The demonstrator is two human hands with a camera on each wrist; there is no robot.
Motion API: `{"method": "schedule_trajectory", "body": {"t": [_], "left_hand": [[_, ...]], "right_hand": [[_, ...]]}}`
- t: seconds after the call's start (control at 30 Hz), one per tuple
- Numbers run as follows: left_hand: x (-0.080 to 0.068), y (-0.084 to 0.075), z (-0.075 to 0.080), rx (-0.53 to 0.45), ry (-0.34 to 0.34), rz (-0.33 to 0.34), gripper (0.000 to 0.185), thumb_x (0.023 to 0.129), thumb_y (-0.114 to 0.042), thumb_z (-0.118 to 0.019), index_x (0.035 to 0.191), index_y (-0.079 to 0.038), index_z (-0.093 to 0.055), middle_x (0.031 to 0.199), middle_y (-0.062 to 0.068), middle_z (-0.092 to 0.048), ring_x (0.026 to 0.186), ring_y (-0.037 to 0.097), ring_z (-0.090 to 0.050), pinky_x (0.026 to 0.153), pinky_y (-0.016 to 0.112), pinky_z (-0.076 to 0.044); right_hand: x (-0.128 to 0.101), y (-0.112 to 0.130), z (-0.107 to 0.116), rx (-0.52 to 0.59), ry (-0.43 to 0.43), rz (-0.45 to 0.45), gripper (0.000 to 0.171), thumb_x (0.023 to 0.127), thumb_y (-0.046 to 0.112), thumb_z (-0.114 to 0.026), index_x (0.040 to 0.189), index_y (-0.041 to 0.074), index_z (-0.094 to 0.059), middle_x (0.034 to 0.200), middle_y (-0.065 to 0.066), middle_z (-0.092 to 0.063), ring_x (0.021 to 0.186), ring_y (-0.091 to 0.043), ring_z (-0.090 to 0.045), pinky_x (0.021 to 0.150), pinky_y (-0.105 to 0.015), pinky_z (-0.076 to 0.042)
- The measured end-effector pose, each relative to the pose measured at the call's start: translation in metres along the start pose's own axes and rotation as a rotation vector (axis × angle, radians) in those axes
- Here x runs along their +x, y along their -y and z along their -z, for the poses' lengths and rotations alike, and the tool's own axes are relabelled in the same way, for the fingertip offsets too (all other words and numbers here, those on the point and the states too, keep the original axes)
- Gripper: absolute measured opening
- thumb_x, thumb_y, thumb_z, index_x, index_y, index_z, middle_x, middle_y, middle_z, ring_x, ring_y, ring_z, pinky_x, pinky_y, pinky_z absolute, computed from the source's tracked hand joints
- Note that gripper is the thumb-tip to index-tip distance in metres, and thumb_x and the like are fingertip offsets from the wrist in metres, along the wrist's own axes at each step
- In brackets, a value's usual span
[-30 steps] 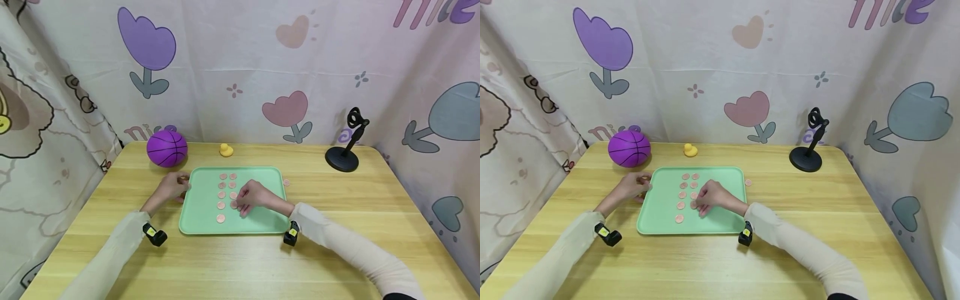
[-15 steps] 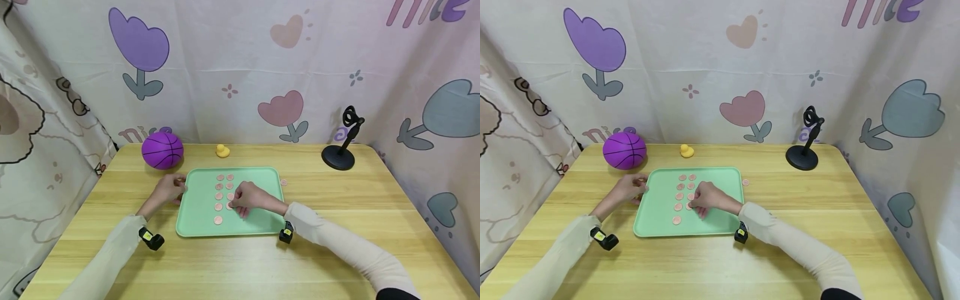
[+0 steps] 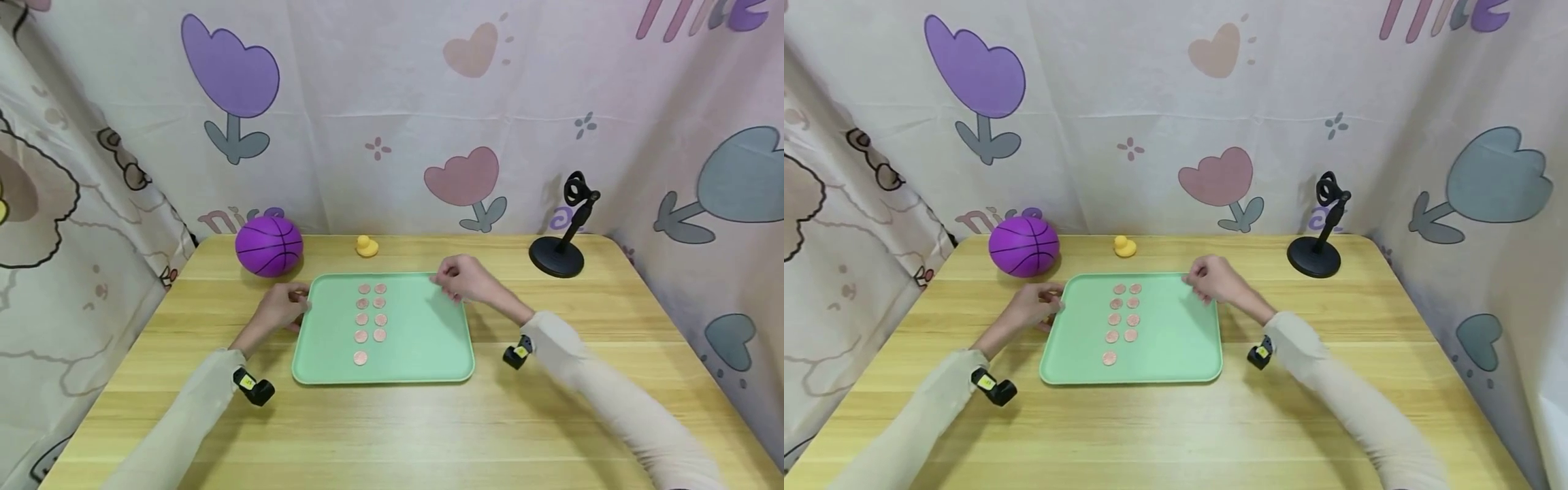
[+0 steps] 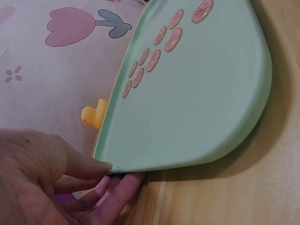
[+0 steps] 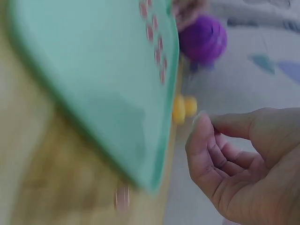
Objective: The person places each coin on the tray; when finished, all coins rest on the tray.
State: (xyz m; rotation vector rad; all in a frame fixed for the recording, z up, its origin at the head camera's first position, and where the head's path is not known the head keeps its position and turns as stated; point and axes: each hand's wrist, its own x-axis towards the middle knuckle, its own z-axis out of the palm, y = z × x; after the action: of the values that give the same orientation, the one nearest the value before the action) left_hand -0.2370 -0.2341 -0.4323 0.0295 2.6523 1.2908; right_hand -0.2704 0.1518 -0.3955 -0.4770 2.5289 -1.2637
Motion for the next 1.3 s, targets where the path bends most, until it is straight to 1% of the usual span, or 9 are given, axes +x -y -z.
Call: {"method": "schedule_trajectory", "body": {"t": [0.17, 0.3, 0.5, 0.57, 0.77, 0.93, 1.07, 1.13, 1.3], "left_hand": [[0.000, -0.002, 0.000, -0.006, 0.004, -0.003, 0.044, 0.100, -0.002, -0.060, 0.141, 0.013, -0.055, 0.105, 0.022, -0.063, 0.079, 0.023, -0.068, 0.061, 0.035, -0.068], [-0.001, -0.001, 0.001, -0.004, 0.008, 0.011, 0.044, 0.101, -0.002, -0.060, 0.142, 0.012, -0.054, 0.105, 0.021, -0.062, 0.080, 0.023, -0.067, 0.061, 0.035, -0.068], [-0.003, -0.001, 0.003, -0.017, 0.013, 0.018, 0.045, 0.101, -0.002, -0.061, 0.143, 0.013, -0.053, 0.105, 0.021, -0.062, 0.081, 0.024, -0.067, 0.062, 0.036, -0.068], [-0.002, -0.001, 0.002, -0.021, 0.014, 0.019, 0.045, 0.101, -0.003, -0.061, 0.143, 0.012, -0.053, 0.107, 0.022, -0.062, 0.083, 0.025, -0.067, 0.062, 0.036, -0.068], [-0.002, -0.001, 0.001, -0.024, 0.015, 0.017, 0.045, 0.101, -0.003, -0.061, 0.143, 0.012, -0.053, 0.107, 0.021, -0.062, 0.084, 0.025, -0.067, 0.063, 0.036, -0.069], [-0.003, -0.001, 0.002, -0.020, 0.009, 0.012, 0.045, 0.101, -0.002, -0.061, 0.142, 0.012, -0.054, 0.105, 0.021, -0.063, 0.079, 0.023, -0.068, 0.062, 0.036, -0.068], [-0.001, -0.002, 0.000, -0.020, -0.002, 0.014, 0.044, 0.100, -0.002, -0.062, 0.141, 0.012, -0.056, 0.106, 0.022, -0.064, 0.076, 0.021, -0.069, 0.061, 0.035, -0.068], [0.000, -0.003, -0.001, -0.031, -0.006, 0.017, 0.044, 0.100, -0.001, -0.062, 0.141, 0.011, -0.056, 0.107, 0.023, -0.064, 0.078, 0.021, -0.069, 0.061, 0.035, -0.068], [0.004, -0.006, -0.005, -0.056, -0.006, 0.025, 0.045, 0.099, -0.001, -0.062, 0.142, 0.010, -0.056, 0.108, 0.022, -0.064, 0.082, 0.022, -0.067, 0.061, 0.033, -0.068]], "right_hand": [[-0.003, -0.028, 0.035, -0.063, -0.109, -0.006, 0.013, 0.103, 0.007, -0.065, 0.098, -0.006, -0.065, 0.087, -0.019, -0.066, 0.069, -0.028, -0.065, 0.061, -0.043, -0.067], [-0.007, -0.047, 0.047, -0.106, -0.096, -0.030, 0.012, 0.099, 0.004, -0.068, 0.102, -0.006, -0.064, 0.090, -0.013, -0.062, 0.074, -0.026, -0.064, 0.063, -0.040, -0.067], [-0.009, -0.063, 0.042, -0.109, 0.038, -0.066, 0.023, 0.096, 0.009, -0.075, 0.109, -0.005, -0.062, 0.097, -0.014, -0.063, 0.082, -0.023, -0.063, 0.069, -0.034, -0.065], [-0.008, -0.066, 0.038, -0.130, 0.061, -0.049, 0.025, 0.095, 0.010, -0.078, 0.109, -0.003, -0.062, 0.099, -0.014, -0.064, 0.085, -0.023, -0.062, 0.071, -0.031, -0.063], [-0.007, -0.072, 0.029, -0.226, 0.041, 0.038, 0.016, 0.095, 0.006, -0.077, 0.104, 0.000, -0.065, 0.097, -0.013, -0.065, 0.090, -0.024, -0.059, 0.080, -0.033, -0.054], [-0.008, -0.071, 0.030, -0.257, 0.033, 0.025, 0.014, 0.095, 0.005, -0.076, 0.097, 0.000, -0.064, 0.092, -0.010, -0.063, 0.086, -0.022, -0.058, 0.075, -0.031, -0.054], [-0.008, -0.068, 0.037, -0.213, 0.015, -0.023, 0.013, 0.095, 0.002, -0.074, 0.094, -0.001, -0.062, 0.088, -0.011, -0.065, 0.078, -0.019, -0.060, 0.066, -0.026, -0.058], [-0.008, -0.065, 0.040, -0.158, -0.013, -0.038, 0.012, 0.097, 0.000, -0.072, 0.093, -0.002, -0.061, 0.086, -0.012, -0.067, 0.074, -0.019, -0.063, 0.063, -0.027, -0.062], [-0.010, -0.051, 0.039, 0.026, -0.065, -0.022, 0.010, 0.098, -0.003, -0.069, 0.099, -0.010, -0.062, 0.088, -0.020, -0.069, 0.077, -0.026, -0.071, 0.072, -0.037, -0.069]]}}
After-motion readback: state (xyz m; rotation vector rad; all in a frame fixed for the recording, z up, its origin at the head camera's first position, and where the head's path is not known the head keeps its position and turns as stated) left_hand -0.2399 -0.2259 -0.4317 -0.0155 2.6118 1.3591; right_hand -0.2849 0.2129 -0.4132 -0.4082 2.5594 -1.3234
